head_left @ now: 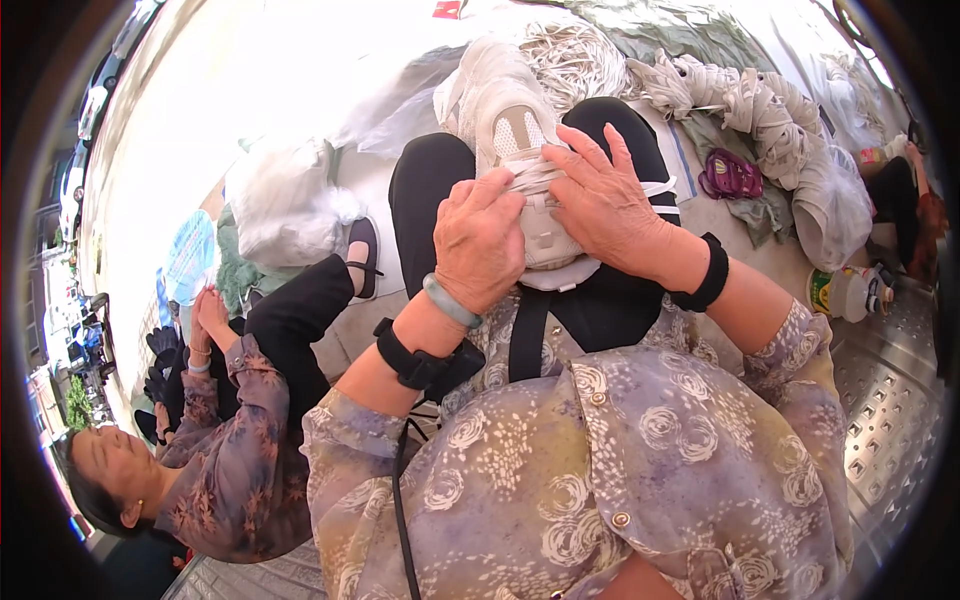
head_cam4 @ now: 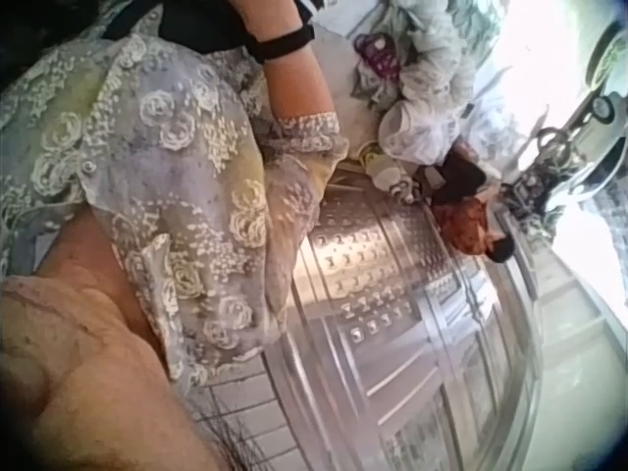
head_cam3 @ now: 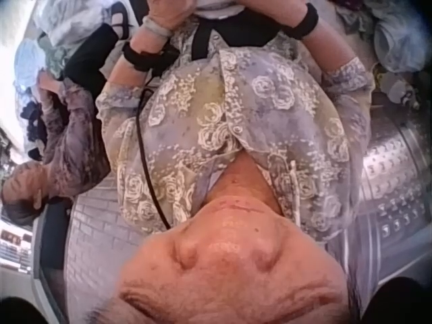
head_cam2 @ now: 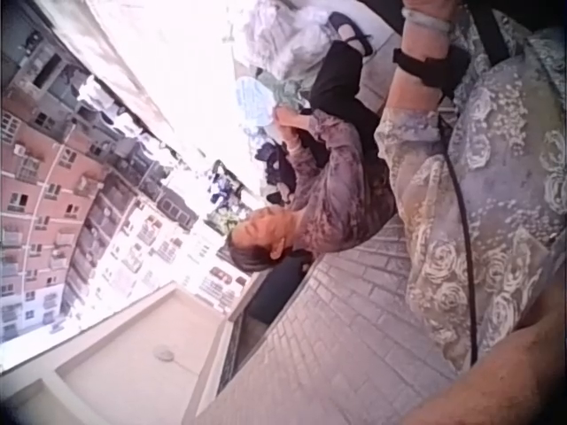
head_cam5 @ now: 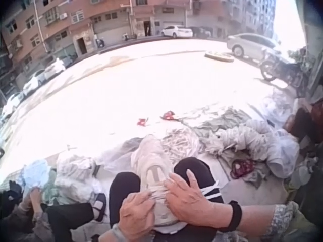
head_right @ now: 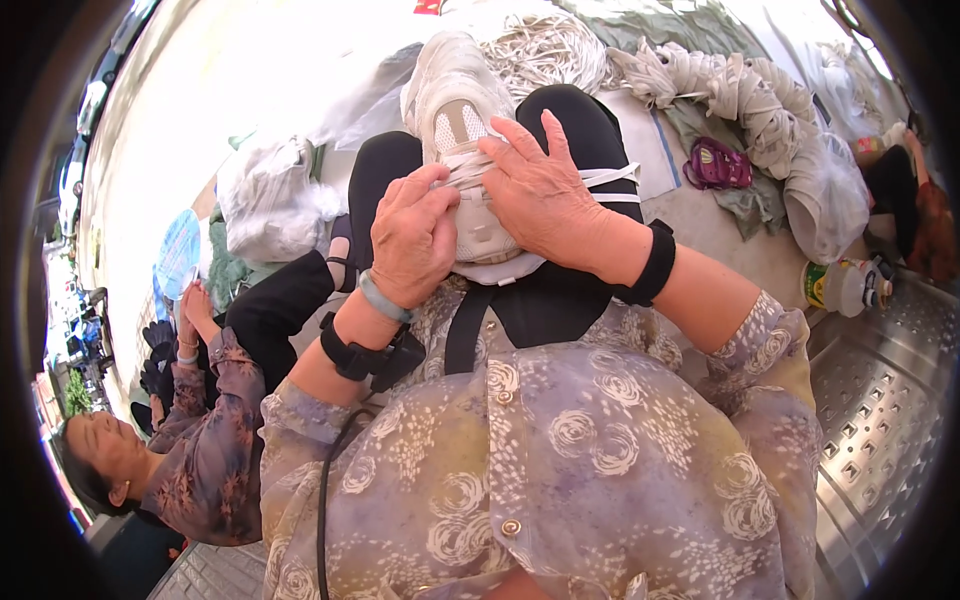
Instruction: Manually lacing a white sneaker while sitting in an outdoor work area.
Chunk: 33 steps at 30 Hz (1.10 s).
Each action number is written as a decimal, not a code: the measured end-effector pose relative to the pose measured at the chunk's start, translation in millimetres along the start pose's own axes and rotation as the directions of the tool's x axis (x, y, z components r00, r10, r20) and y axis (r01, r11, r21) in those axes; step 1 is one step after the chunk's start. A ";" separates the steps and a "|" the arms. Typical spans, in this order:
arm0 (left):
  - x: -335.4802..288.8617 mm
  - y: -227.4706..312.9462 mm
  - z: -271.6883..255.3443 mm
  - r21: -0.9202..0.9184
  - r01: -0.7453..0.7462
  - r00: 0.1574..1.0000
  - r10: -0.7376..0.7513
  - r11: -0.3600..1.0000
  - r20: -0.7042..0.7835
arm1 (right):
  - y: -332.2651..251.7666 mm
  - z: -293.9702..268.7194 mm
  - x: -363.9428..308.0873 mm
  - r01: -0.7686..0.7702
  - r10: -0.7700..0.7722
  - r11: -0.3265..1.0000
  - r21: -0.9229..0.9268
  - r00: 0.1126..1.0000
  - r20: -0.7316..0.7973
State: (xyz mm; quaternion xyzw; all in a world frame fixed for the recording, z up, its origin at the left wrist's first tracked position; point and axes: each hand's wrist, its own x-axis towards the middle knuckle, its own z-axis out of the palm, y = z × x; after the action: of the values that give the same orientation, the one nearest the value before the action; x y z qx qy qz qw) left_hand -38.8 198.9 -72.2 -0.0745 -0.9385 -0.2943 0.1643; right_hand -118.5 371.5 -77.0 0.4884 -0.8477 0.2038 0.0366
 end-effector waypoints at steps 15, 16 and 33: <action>-3.2 -4.9 5.7 -0.100 0.065 0.998 -0.067 0.993 -0.019 | -0.3 12.6 3.0 -0.152 0.160 0.937 0.314 0.987 0.002; -3.1 -3.9 5.2 -0.086 0.068 0.997 -0.070 0.994 -0.019 | 0.9 13.4 2.0 -0.149 0.157 0.936 0.318 0.988 0.001; 0.4 -1.8 9.5 -0.045 0.021 1.000 -0.021 0.999 -0.004 | -2.0 20.5 4.1 -0.214 0.230 0.869 0.447 0.973 0.018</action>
State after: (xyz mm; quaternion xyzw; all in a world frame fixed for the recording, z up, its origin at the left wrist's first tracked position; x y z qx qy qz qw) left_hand -42.1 202.9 -80.3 -0.0677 -0.9320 -0.3172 0.1618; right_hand -116.2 359.5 -94.0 0.3793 -0.8281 0.4040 -0.0847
